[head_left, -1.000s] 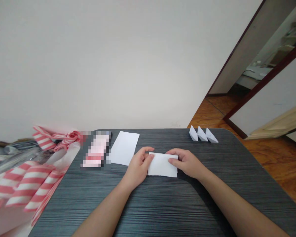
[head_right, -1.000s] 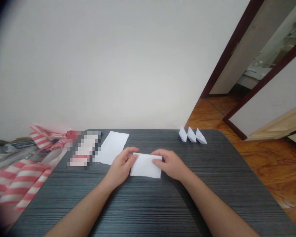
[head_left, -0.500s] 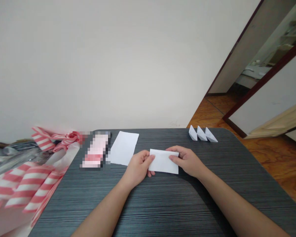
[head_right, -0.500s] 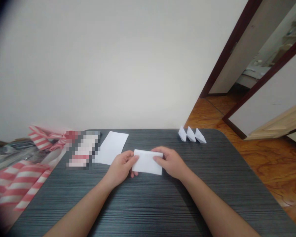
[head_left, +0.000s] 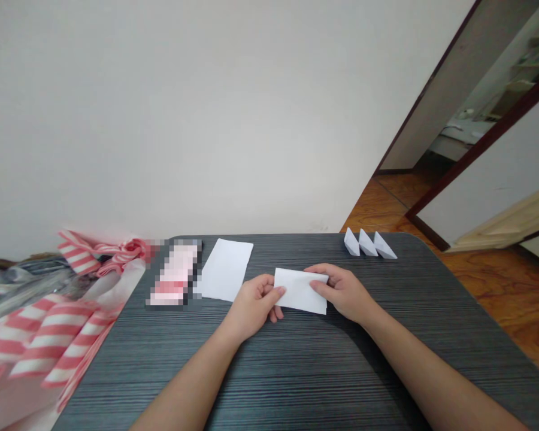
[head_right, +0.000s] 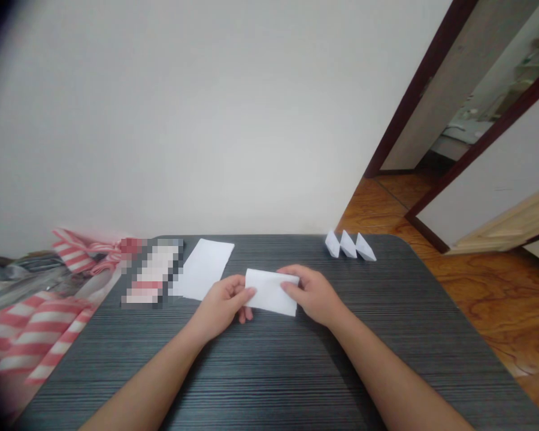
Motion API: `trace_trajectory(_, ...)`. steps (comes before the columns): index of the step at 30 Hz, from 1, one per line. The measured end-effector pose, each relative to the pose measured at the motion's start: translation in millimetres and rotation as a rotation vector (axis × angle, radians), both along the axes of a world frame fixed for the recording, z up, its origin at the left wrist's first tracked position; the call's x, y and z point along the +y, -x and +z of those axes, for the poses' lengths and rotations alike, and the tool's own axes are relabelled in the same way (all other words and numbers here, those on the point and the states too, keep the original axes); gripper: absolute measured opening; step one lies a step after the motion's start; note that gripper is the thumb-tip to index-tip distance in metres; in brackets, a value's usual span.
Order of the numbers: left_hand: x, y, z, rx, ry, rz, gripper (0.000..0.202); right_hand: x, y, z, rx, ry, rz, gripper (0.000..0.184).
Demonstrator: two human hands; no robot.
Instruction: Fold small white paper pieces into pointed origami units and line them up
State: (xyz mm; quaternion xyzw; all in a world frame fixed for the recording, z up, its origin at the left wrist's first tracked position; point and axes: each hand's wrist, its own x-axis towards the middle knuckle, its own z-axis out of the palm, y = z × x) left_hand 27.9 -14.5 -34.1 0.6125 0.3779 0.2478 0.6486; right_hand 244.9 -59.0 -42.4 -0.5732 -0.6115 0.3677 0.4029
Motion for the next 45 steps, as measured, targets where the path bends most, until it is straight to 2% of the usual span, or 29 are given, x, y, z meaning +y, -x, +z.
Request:
trace_trajectory(6, -0.1, 0.6, -3.8, 0.015, -0.035, 0.032, 0.028, -0.2, 1.0, 2.1, -0.008, 0.003, 0.014, 0.027)
trace_trajectory(30, 0.0, -0.3, -1.5, 0.024, -0.041, 0.062, 0.027, -0.6, 1.2, 1.4, -0.018, 0.009, 0.018, 0.027)
trace_trajectory(32, -0.2, 0.1, -2.4, 0.035, -0.046, 0.056, 0.027, -0.5, 0.0, 3.9, -0.033, 0.011, 0.041, 0.028)
trace_trajectory(38, -3.5, 0.6, -0.5, 0.127, -0.071, -0.026, 0.026, 0.0, 2.1, 14.9, -0.038, 0.069, 0.231, 0.024)
trace_trajectory(42, -5.9, -0.2, 8.2, 0.157, -0.071, -0.104, 0.026, -0.6, 9.2, 19.8, -0.041, 0.123, 0.29, 0.025)
trace_trajectory(45, -6.4, -0.8, 13.4, 0.161, -0.058, -0.127, 0.025, -0.7, 11.4, 21.4, -0.126, 0.113, 0.276, 0.022)
